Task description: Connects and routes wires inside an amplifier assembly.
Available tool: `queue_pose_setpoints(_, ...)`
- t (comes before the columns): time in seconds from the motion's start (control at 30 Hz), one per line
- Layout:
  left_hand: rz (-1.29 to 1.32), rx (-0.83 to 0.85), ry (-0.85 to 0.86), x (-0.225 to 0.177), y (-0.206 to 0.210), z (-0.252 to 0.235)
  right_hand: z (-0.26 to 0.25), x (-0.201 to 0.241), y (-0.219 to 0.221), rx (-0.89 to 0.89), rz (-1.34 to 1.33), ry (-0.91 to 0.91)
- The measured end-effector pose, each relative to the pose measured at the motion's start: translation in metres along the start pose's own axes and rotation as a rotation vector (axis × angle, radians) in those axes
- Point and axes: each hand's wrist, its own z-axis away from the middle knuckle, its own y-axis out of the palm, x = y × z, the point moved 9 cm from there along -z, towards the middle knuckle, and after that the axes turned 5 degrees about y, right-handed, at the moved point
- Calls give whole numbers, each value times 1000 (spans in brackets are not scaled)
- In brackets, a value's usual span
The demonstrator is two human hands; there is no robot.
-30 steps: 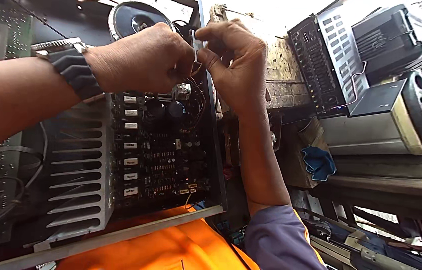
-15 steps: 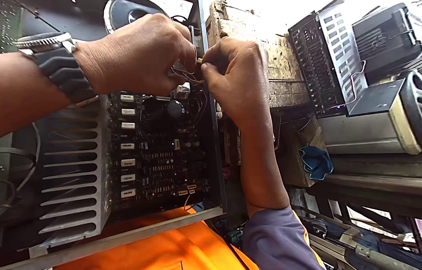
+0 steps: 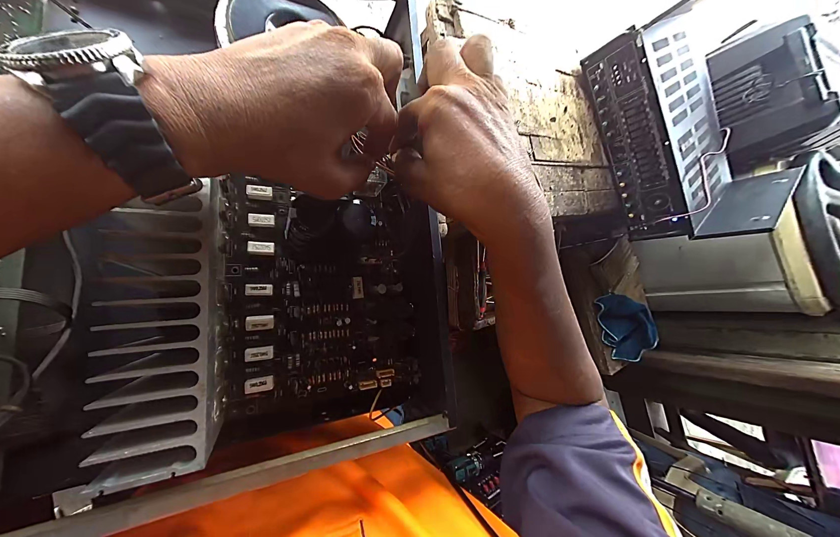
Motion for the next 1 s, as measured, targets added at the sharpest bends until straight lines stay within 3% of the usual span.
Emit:
queue_pose_setpoints(0.2,11,-110,-25,7,-10,0,-3,-6,7,22,-227,-86)
queue_pose_setpoints(0.7,52,-38,-3,15,0,0,-3,-15,17,117,-520,-112)
queue_pose_setpoints(1.0,-39,-52,158,-3,-2,-1,-4,-17,22,95,-630,-92)
